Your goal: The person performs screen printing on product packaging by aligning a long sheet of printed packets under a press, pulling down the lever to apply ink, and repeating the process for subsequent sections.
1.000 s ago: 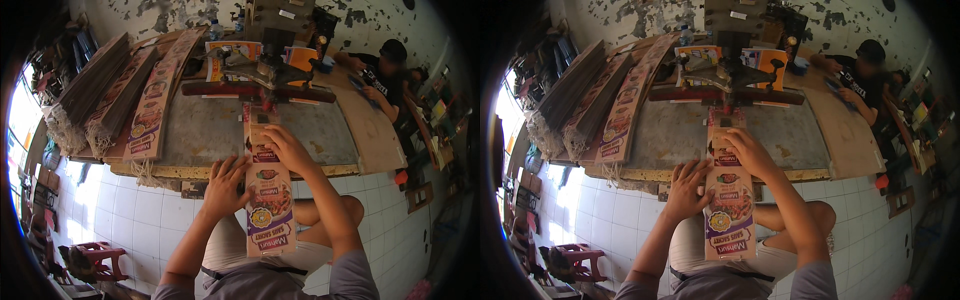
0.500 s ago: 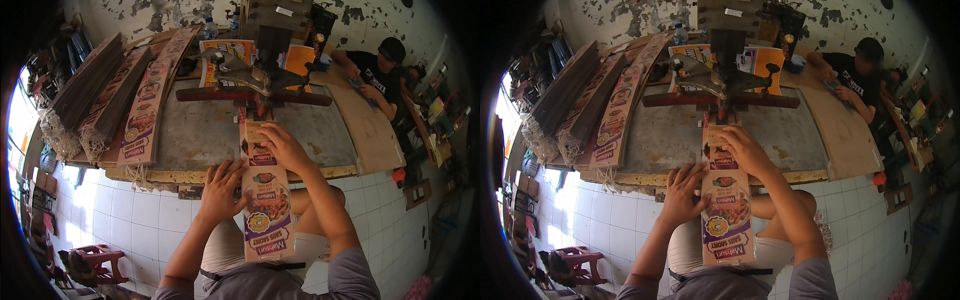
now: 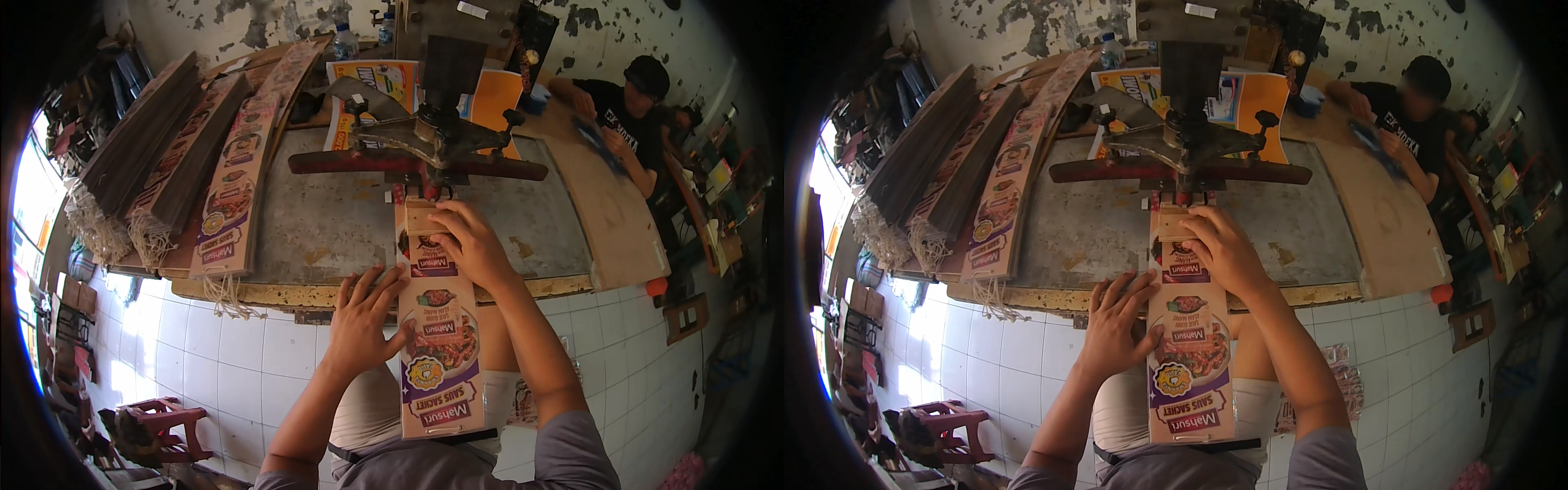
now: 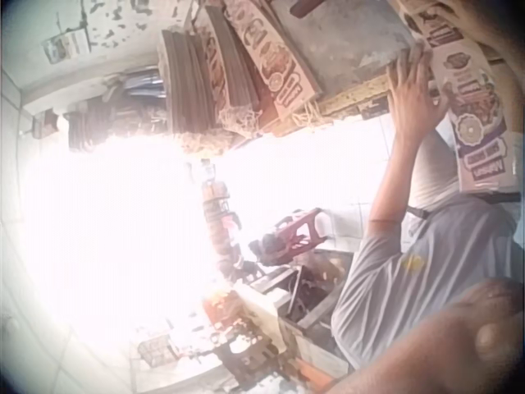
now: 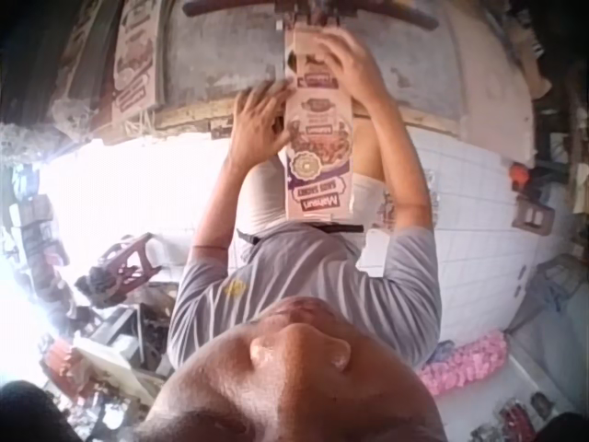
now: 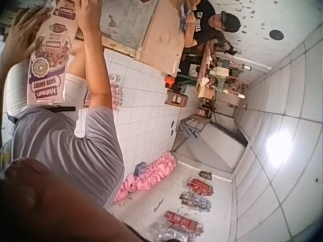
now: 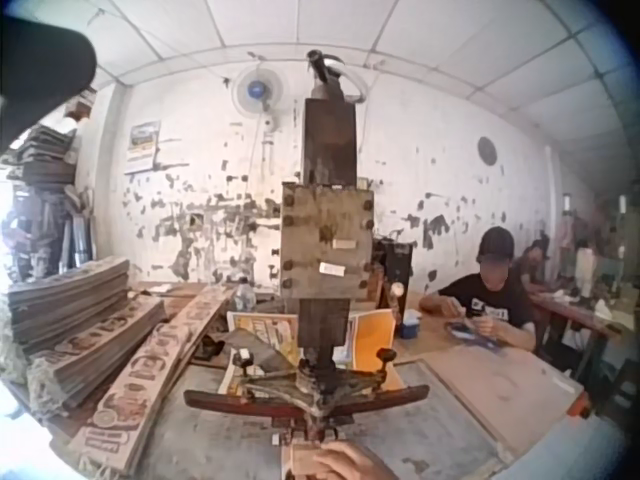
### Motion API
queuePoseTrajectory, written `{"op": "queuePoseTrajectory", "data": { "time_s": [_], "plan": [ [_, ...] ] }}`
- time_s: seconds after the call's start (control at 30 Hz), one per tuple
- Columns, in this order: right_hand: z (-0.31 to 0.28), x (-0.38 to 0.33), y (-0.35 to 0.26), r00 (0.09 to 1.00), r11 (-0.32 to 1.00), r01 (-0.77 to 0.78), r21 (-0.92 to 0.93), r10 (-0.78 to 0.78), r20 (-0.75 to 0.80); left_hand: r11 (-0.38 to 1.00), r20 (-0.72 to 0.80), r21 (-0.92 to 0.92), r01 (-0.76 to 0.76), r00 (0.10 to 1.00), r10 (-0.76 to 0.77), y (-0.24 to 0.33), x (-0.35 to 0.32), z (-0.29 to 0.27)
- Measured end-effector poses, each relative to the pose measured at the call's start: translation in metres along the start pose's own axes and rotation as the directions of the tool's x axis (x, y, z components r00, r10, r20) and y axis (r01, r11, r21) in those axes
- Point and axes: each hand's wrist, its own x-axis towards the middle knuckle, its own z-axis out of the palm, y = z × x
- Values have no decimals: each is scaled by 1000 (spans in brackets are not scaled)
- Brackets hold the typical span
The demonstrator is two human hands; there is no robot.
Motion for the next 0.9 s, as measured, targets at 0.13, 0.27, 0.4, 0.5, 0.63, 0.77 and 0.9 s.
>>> {"op": "queuePoseTrajectory", "data": {
  "time_s": [0.13, 0.27, 0.4, 0.5, 0.63, 0.77, 0.9],
  "plan": [
    [1, 0, 0, 1000, 1000, 2, -1, -2, -14, 1000, 2, -3, 3, 1000, -3, 0, 0, 1],
    [0, 0, -3, 1000, 1000, -3, -19, 3, -18, 1000, 12, -6, 7, 1000, -7, -1, 1, 0],
    [0, 0, -2, 1000, 1000, -12, -20, 12, -14, 1000, 18, 10, 9, 1000, -9, 0, 0, 0],
    [1, -1, 0, 1000, 1000, -18, -22, 18, -9, 1000, 20, 12, 11, 1000, -11, 0, 0, 0],
    [1, -2, -2, 999, 999, -33, -8, 32, -21, 1000, 21, -4, 17, 1000, -17, 0, -1, 1],
    [1, -3, -4, 999, 999, -35, -35, 33, -42, 1000, 18, -1, 20, 1000, -20, 0, -1, 1],
    [1, -8, 0, 997, 999, -48, -9, 47, -54, 1000, 21, 2, 2, 1000, -2, 0, -2, 3]
  ]
}}
